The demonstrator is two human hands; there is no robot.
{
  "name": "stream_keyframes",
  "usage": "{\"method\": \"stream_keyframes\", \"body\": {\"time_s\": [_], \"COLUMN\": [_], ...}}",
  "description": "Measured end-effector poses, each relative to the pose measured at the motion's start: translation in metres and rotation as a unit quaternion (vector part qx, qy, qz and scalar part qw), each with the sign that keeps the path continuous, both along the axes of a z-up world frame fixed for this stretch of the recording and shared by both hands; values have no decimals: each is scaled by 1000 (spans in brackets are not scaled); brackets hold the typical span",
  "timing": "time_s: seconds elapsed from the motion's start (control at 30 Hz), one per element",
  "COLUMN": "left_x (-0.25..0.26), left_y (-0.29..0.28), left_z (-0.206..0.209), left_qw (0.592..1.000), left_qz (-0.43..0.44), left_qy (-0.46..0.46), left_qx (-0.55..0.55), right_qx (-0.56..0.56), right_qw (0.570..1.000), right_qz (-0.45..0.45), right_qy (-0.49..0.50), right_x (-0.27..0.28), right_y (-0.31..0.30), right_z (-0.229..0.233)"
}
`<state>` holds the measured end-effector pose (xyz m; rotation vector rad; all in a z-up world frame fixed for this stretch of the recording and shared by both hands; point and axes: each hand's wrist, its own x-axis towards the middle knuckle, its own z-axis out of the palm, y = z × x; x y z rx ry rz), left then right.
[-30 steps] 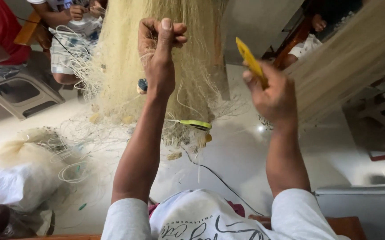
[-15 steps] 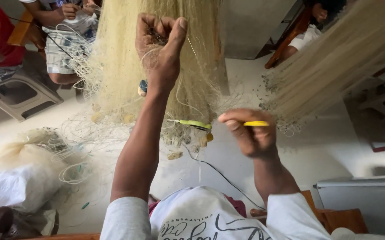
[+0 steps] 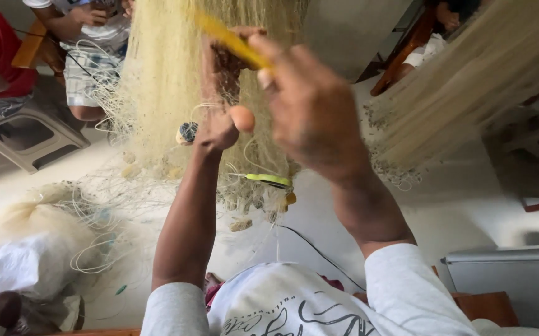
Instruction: Repairing a fishing net by weaving new line with a netting needle and trimming with scissors.
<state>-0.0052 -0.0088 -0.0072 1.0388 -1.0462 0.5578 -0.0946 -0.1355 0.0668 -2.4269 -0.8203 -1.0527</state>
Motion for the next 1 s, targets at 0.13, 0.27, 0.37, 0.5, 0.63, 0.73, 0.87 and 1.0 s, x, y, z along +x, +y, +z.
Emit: {"method": "stream_keyframes", "body": {"time_s": [0.13, 0.27, 0.37, 0.5, 0.63, 0.73, 0.87, 1.0], "left_x": [-2, -17, -15, -8, -1, 0, 9, 15], "left_y": [-1, -2, -5, -4, -4, -3, 3, 5], "left_z": [1, 9, 7, 9, 7, 11, 10, 10], "left_qw": [999, 996, 986, 976, 966, 972, 971, 973], "left_qz": [-13, 13, 77, 63, 55, 68, 27, 17], "left_qy": [37, 75, 135, 175, 183, 176, 181, 171], "left_qx": [-32, -53, -61, -110, -172, -142, -152, -156], "right_qx": [-97, -138, -149, -45, 5, 39, -83, -195], "right_qw": [991, 981, 983, 997, 976, 957, 981, 975], "right_qz": [-68, -76, -51, 19, 94, 280, 171, 24], "right_qy": [70, 110, 95, -67, -199, -68, 45, 109], "right_x": [6, 17, 9, -18, -64, -63, -38, -4], "right_y": [9, 5, 6, 0, -25, -26, -19, -27], "right_z": [-20, -38, -24, -12, -52, -102, -154, -204]}}
